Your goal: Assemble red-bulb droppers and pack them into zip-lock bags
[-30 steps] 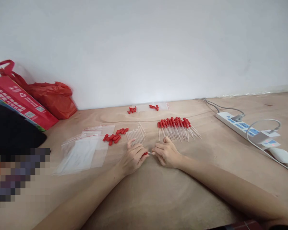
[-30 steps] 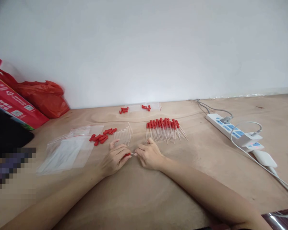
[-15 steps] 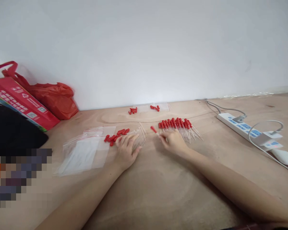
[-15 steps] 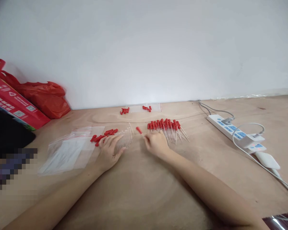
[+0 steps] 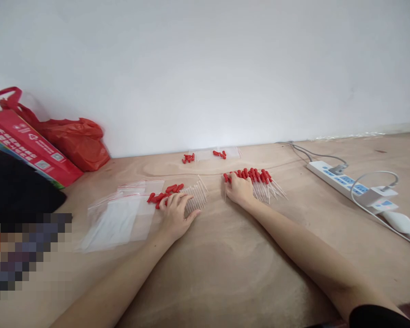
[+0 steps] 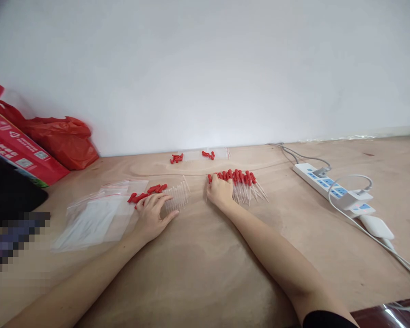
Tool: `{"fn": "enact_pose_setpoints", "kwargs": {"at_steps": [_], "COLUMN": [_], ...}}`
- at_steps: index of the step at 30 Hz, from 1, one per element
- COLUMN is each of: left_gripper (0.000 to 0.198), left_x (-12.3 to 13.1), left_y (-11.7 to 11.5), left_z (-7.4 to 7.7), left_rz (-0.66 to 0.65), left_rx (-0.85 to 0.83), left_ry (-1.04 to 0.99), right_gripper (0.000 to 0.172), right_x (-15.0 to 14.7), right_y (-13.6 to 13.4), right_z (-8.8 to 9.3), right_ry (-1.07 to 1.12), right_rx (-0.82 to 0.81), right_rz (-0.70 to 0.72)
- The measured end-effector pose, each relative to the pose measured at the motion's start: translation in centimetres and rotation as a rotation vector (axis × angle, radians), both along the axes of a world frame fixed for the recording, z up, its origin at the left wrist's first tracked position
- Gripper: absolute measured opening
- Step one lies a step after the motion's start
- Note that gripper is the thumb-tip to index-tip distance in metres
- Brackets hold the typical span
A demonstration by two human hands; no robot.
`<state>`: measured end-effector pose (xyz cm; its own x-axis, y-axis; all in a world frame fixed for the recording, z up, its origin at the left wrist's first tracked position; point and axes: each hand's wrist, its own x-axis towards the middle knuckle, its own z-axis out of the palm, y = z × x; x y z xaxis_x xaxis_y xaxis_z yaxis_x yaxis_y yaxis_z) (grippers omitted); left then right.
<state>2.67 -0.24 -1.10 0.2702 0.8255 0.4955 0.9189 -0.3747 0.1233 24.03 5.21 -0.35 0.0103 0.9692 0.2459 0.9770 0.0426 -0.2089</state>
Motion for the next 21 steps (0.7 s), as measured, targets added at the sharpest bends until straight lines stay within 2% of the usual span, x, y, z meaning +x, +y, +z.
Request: {"fn": "enact_pose_setpoints", "kwargs": {"at_steps": [7, 13, 17, 21], "left_gripper": [0.039, 0.024, 0.023, 0.019], "left_x": [-1.0, -2.1, -2.4, -2.2], "left_y": [0.7, 3.0, 5.7, 7.9], "left_z": [0.0, 1.7, 2.5, 2.5], "left_rz": [0.122, 0.316, 0.295, 0.246], "left_rx": [0.034, 0.042, -0.049, -0.155], "left_ry": [0.017, 0.027, 0.093, 0.148], "right_gripper": [0.023, 0.029, 0.025, 0.027], "right_x": [-3.6, -6.8, -7.7, -8.2], "right_y": [0.9, 2.6, 3.2, 3.1], "right_z": [0.7, 0.8, 0.9, 1.1], "right_ry": [0.103, 0.176, 0.154, 0.106], "right_rx": [0.0, -0.153, -0.213, -0.233], "right_rz": [0.103, 0.032, 0.004, 0.031]}}
